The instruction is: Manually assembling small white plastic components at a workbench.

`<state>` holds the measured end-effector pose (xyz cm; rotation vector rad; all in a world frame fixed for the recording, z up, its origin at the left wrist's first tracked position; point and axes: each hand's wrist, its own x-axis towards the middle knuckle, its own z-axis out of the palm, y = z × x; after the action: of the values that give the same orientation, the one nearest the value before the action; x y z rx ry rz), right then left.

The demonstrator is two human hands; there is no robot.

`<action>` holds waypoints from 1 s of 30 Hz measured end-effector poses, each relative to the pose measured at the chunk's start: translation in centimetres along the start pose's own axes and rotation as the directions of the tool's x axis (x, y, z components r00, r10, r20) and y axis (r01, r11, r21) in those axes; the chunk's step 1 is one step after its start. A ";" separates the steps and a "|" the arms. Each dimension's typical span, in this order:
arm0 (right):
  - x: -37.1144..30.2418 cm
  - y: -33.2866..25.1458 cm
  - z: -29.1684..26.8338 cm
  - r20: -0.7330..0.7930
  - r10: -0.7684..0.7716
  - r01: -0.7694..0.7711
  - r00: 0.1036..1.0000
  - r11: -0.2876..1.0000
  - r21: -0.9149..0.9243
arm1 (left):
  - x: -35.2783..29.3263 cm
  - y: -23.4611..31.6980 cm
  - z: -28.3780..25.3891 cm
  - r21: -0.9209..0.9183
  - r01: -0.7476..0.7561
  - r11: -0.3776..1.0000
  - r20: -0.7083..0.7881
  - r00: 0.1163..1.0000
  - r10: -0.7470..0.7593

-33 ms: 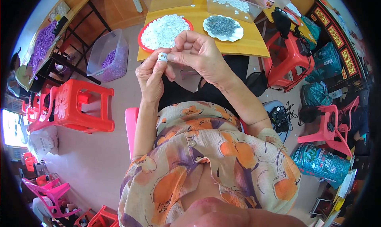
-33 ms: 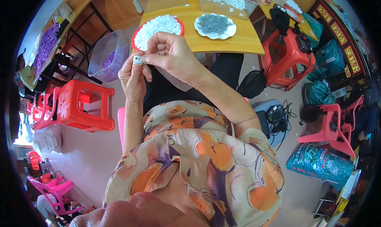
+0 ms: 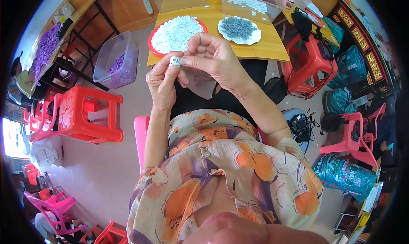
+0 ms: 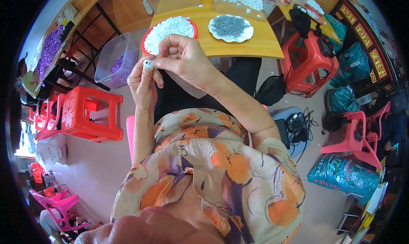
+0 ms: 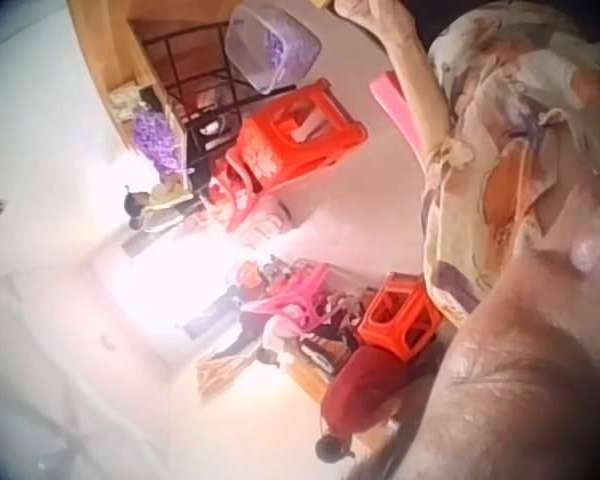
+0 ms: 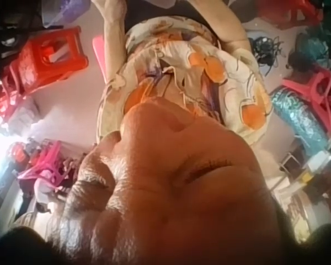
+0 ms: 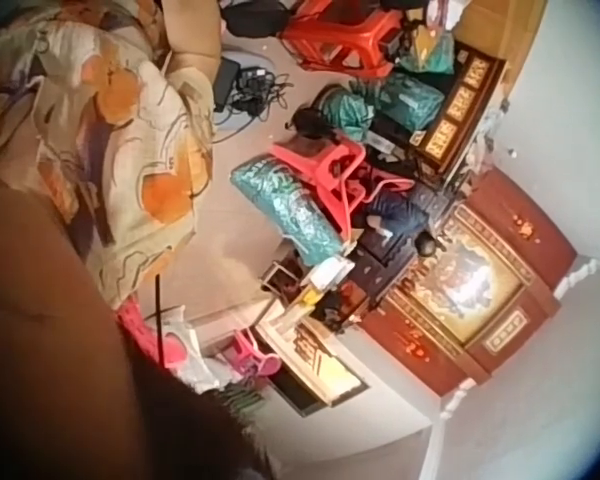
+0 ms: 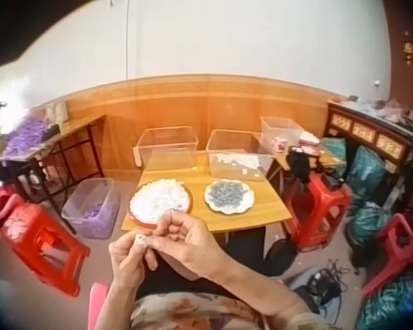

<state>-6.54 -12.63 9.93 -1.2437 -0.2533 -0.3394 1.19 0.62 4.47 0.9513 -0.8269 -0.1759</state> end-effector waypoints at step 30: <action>-0.3 0.1 0.5 0.381 -0.407 0.507 0.830 0.267 -0.820 | 0.1 0.8 -0.3 0.096 -0.102 0.990 -0.077 0.991 0.109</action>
<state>-6.72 -12.09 9.87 -2.3031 -0.5736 -1.0468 1.26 1.25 5.06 0.9920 -0.8127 -0.0073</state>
